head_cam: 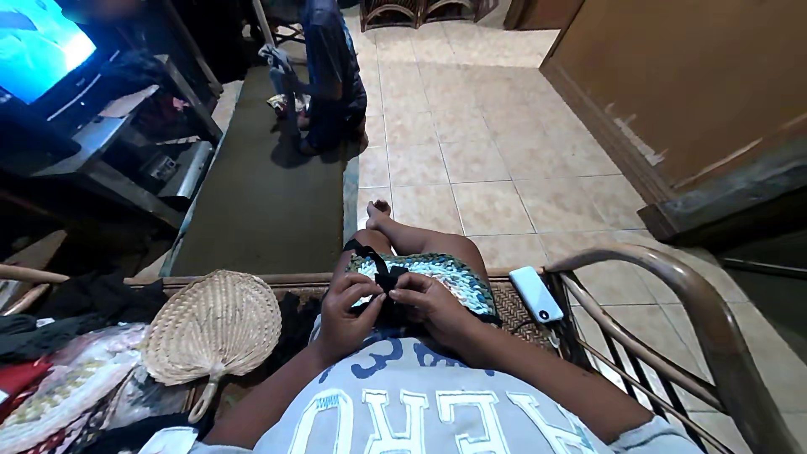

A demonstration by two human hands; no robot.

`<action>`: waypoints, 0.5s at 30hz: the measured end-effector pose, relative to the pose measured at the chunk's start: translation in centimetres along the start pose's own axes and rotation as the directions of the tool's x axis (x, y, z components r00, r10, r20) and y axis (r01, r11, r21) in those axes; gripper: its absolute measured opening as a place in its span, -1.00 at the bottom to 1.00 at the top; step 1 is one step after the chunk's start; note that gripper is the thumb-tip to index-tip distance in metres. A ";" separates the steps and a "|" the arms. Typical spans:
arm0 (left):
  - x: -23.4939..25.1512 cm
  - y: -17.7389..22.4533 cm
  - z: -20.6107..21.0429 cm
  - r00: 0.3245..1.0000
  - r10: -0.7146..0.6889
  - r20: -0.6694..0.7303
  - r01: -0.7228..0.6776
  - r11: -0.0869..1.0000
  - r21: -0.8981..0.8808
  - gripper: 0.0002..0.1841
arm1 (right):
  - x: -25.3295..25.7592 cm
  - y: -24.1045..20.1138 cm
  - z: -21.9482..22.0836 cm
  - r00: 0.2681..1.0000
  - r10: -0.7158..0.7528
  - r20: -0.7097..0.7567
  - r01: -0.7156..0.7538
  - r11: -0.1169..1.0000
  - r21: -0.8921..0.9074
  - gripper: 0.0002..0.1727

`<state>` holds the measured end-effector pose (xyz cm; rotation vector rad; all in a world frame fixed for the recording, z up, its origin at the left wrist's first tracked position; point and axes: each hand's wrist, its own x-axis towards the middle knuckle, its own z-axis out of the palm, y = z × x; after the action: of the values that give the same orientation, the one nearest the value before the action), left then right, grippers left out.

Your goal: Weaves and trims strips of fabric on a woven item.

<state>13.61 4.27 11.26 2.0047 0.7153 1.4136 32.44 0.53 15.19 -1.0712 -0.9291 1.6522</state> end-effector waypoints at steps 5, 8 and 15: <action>0.0 1.2 -0.2 0.962 -0.271 -0.019 0.261 0.943 -0.207 -0.92 | 0.2 -0.3 0.6 0.982 -0.157 -0.102 0.145 0.983 -0.114 -0.96; 0.3 1.5 -0.6 0.905 -0.426 -0.013 0.395 0.850 -0.349 -0.93 | 0.5 0.0 0.6 0.983 -0.179 -0.051 0.167 0.969 -0.183 -0.96; 0.4 1.6 -0.7 0.910 -0.412 0.046 0.404 0.856 -0.324 -0.93 | 0.6 -0.6 1.3 0.987 -0.159 -0.025 0.148 0.957 -0.249 -0.86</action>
<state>13.21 3.57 12.91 1.4733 0.8020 1.2098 31.31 1.13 16.03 -1.1646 -1.1810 1.4051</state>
